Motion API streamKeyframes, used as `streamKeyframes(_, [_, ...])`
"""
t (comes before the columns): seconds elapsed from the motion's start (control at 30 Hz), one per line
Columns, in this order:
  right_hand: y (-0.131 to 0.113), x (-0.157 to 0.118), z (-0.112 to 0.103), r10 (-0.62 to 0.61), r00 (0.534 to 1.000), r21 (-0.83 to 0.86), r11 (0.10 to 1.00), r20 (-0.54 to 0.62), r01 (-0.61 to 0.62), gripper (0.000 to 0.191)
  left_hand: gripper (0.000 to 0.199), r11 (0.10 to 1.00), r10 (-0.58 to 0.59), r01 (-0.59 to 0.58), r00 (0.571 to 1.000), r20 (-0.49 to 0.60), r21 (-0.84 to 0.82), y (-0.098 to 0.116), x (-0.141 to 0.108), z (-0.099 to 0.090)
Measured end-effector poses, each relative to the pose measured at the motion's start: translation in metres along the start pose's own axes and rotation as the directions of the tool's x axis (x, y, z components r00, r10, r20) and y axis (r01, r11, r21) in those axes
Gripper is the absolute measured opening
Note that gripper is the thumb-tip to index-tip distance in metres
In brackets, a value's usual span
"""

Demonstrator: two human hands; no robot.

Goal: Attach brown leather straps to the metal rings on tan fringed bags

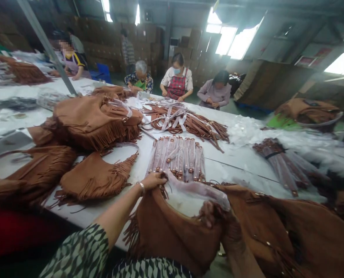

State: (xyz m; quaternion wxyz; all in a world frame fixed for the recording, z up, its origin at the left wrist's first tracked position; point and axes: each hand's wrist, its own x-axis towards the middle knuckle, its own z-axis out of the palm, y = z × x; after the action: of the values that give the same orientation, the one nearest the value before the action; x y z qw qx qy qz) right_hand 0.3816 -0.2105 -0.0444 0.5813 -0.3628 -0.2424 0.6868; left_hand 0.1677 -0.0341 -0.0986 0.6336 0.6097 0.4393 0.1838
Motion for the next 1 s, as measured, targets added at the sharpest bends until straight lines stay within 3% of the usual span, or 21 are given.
streamKeyframes(0.07, [-0.015,0.005,-0.015,-0.127,0.986,-0.087,0.989,-0.109,0.118,0.028,0.048,0.993,-0.036,0.026,0.995,-0.089,-0.117,-0.002,-0.012,-0.012])
streamKeyframes(0.2, [-0.015,0.029,-0.026,-0.192,0.951,-0.074,0.981,-0.242,0.179,0.027,0.053,0.961,-0.081,0.018,0.973,-0.217,-0.278,0.002,-0.040,-0.032])
streamKeyframes(0.37, [0.006,0.067,-0.013,-0.225,0.930,-0.130,0.972,-0.290,0.195,0.025,0.046,0.818,-0.178,-0.062,0.919,-0.353,-0.572,0.008,-0.067,-0.046])
streamKeyframes(0.5, [-0.003,0.082,0.003,-0.320,0.898,-0.255,0.935,-0.302,0.247,0.025,0.043,0.795,-0.193,-0.088,0.901,-0.388,-0.601,0.007,-0.082,-0.056])
streamKeyframes(0.57, [-0.014,0.085,0.018,-0.416,0.887,-0.510,0.817,-0.200,0.269,0.037,0.042,0.810,-0.174,-0.100,0.900,-0.401,-0.578,0.007,-0.087,-0.059])
streamKeyframes(0.63, [-0.024,0.089,0.036,-0.476,0.877,-0.787,0.565,-0.064,0.249,0.046,0.041,0.833,-0.139,-0.116,0.903,-0.406,-0.542,0.009,-0.091,-0.059])
streamKeyframes(0.67, [-0.027,0.092,0.043,-0.484,0.874,-0.859,0.466,-0.045,0.214,0.044,0.041,0.845,-0.115,-0.129,0.904,-0.413,-0.519,0.010,-0.093,-0.060])
streamKeyframes(0.7, [-0.030,0.096,0.050,-0.484,0.871,-0.884,0.438,-0.081,0.161,0.037,0.041,0.857,-0.085,-0.144,0.907,-0.412,-0.495,0.011,-0.096,-0.060])
streamKeyframes(0.77, [-0.033,0.108,0.058,-0.458,0.861,-0.856,0.514,-0.223,0.052,0.022,0.043,0.879,-0.006,-0.177,0.924,-0.382,-0.443,0.013,-0.101,-0.063])
streamKeyframes(0.83, [-0.034,0.123,0.059,-0.380,0.862,-0.783,0.621,-0.334,-0.030,0.029,0.046,0.908,0.097,-0.215,0.943,-0.319,-0.359,0.015,-0.108,-0.069])
streamKeyframes(1.0, [-0.034,0.154,0.051,-0.187,0.916,-0.697,0.706,-0.354,-0.126,0.035,0.037,0.957,0.274,-0.286,0.948,-0.162,-0.053,0.015,-0.126,-0.090])
